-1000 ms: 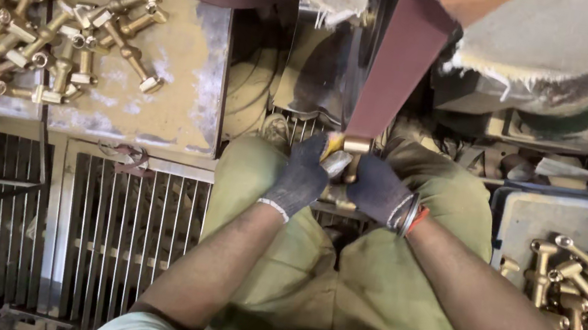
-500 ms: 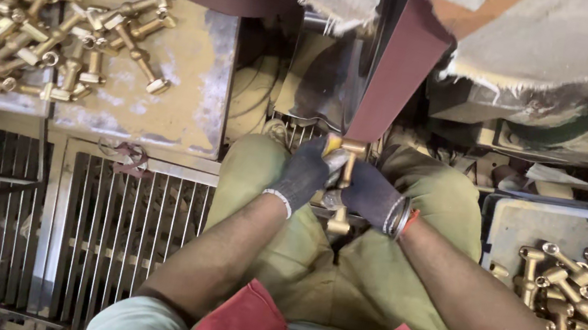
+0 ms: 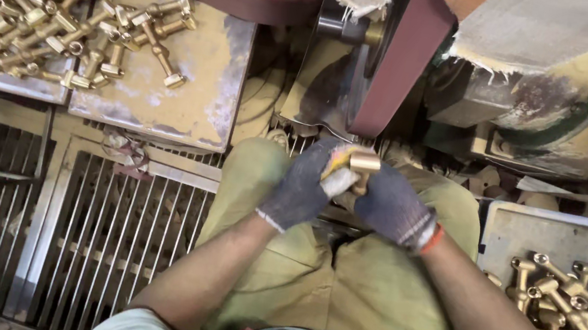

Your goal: The person sits on the floor and repeatedly presses small brass fittings against a moving belt sander to smooth their surfaces. They handle the parts one at a time, rotating them to contact different sides, then place them into a nearby bin.

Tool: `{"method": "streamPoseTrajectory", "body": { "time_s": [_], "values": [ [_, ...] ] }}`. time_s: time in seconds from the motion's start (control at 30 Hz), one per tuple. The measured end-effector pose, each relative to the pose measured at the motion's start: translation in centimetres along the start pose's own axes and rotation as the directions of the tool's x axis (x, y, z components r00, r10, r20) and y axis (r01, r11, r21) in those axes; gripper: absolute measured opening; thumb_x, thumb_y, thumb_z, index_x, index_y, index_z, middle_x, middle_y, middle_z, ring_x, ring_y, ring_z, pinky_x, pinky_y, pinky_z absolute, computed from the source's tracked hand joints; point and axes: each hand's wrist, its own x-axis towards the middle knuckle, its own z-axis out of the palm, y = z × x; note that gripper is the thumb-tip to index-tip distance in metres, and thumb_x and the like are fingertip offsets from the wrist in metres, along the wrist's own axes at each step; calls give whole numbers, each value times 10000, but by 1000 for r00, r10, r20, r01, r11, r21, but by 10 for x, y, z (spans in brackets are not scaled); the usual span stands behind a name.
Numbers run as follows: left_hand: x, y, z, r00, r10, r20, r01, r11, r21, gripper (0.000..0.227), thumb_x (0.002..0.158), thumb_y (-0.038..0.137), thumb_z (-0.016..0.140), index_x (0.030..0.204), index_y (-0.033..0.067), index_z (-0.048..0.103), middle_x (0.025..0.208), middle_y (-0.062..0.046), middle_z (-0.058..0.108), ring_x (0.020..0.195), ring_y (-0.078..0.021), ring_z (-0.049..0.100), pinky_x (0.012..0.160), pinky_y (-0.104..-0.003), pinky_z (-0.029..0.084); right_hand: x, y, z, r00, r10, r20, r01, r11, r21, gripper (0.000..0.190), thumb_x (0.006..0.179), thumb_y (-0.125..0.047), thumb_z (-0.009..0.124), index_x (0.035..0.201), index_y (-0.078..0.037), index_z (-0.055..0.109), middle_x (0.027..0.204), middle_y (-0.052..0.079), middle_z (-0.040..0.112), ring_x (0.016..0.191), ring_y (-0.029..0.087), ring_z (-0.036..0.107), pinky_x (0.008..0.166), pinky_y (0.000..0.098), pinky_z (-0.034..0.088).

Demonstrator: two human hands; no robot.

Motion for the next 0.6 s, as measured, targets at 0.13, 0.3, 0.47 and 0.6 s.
{"method": "streamPoseTrajectory", "body": {
  "time_s": [0.13, 0.3, 0.47, 0.6],
  "values": [
    [32, -59, 8, 972, -217, -91, 221, 975, 30, 339, 938, 110, 673, 1265, 23, 649, 1044, -65, 709, 929, -173, 681, 807, -325, 553, 33, 33, 32, 998, 21, -54, -16, 995, 94, 167, 795, -77, 728, 939, -39, 651, 961, 173, 714, 977, 351, 682, 849, 425, 538],
    [45, -111, 17, 776, -628, 47, 612, 734, -296, 181, 980, 109, 646, 1115, 2, 700, 831, -23, 673, 676, -114, 571, 595, -306, 485, 45, 40, 31, 970, 60, 235, -173, 850, 498, 376, 736, -145, 814, 1068, -31, 678, 999, 144, 757, 935, 276, 721, 842, 381, 551],
    [37, -146, 23, 730, -672, 124, 635, 601, -485, 128, 986, 74, 622, 1055, 17, 712, 770, -11, 616, 608, -99, 505, 530, -293, 416, 52, 44, 33, 932, 112, 346, -315, 725, 613, 388, 729, -140, 805, 1082, -38, 684, 995, 105, 766, 923, 231, 711, 856, 368, 559],
    [52, -171, 33, 622, -775, 113, 638, 419, -646, 122, 982, 113, 653, 1026, 4, 687, 775, -21, 636, 606, -107, 541, 536, -290, 434, 68, 66, 35, 953, -283, 106, 245, 928, 280, 330, 714, -173, 846, 1008, -80, 728, 984, 142, 744, 942, 326, 663, 844, 424, 521]
  ]
}}
